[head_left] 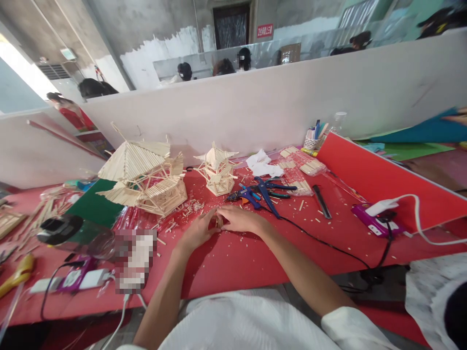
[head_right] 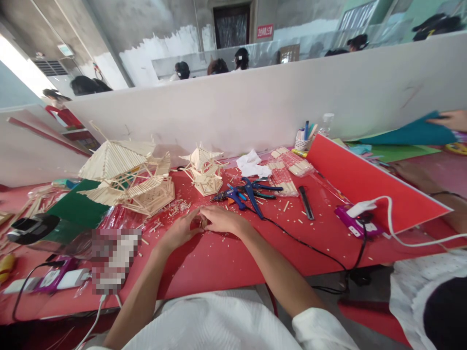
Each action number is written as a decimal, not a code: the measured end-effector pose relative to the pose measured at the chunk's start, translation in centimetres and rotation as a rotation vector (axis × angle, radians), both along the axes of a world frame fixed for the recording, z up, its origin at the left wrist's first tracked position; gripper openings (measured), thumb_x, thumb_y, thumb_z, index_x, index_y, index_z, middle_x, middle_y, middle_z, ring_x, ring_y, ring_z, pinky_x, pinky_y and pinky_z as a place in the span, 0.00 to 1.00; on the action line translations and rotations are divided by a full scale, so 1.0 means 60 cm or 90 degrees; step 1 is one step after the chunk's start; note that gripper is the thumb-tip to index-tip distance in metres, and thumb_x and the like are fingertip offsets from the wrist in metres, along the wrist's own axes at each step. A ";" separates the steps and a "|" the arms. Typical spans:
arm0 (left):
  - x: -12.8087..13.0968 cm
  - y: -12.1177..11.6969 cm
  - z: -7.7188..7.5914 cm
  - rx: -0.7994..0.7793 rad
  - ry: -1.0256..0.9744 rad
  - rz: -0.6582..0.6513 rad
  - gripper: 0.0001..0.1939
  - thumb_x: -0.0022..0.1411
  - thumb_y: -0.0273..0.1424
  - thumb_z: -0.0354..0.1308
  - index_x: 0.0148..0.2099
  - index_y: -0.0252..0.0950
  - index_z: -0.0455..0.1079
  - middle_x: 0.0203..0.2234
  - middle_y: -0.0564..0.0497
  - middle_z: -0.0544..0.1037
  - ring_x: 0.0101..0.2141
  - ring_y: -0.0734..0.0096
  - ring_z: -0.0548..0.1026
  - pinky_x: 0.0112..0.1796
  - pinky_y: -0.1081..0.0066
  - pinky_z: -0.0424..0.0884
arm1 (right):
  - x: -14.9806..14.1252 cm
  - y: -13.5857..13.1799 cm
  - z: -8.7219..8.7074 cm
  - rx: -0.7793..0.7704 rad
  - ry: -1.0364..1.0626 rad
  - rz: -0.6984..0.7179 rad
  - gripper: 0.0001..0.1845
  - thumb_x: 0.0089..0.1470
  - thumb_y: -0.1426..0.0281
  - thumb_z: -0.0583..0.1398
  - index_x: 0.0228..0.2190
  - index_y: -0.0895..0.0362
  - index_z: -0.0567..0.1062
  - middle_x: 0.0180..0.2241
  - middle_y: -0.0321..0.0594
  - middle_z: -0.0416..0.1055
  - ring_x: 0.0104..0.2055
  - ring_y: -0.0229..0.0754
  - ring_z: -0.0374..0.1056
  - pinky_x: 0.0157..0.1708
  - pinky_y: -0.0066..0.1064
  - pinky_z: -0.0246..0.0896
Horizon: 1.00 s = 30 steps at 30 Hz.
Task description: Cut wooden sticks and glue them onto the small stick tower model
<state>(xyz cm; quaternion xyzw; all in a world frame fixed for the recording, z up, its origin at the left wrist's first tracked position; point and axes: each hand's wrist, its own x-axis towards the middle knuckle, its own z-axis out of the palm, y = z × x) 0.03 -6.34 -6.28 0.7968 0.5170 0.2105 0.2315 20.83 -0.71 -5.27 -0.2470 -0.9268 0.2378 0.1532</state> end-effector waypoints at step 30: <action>-0.002 0.000 0.001 -0.007 -0.055 -0.020 0.32 0.61 0.28 0.58 0.67 0.41 0.58 0.49 0.46 0.80 0.47 0.61 0.79 0.50 0.63 0.72 | 0.004 -0.014 0.024 0.090 -0.141 -0.092 0.13 0.57 0.61 0.66 0.38 0.57 0.76 0.43 0.50 0.77 0.45 0.52 0.74 0.38 0.32 0.59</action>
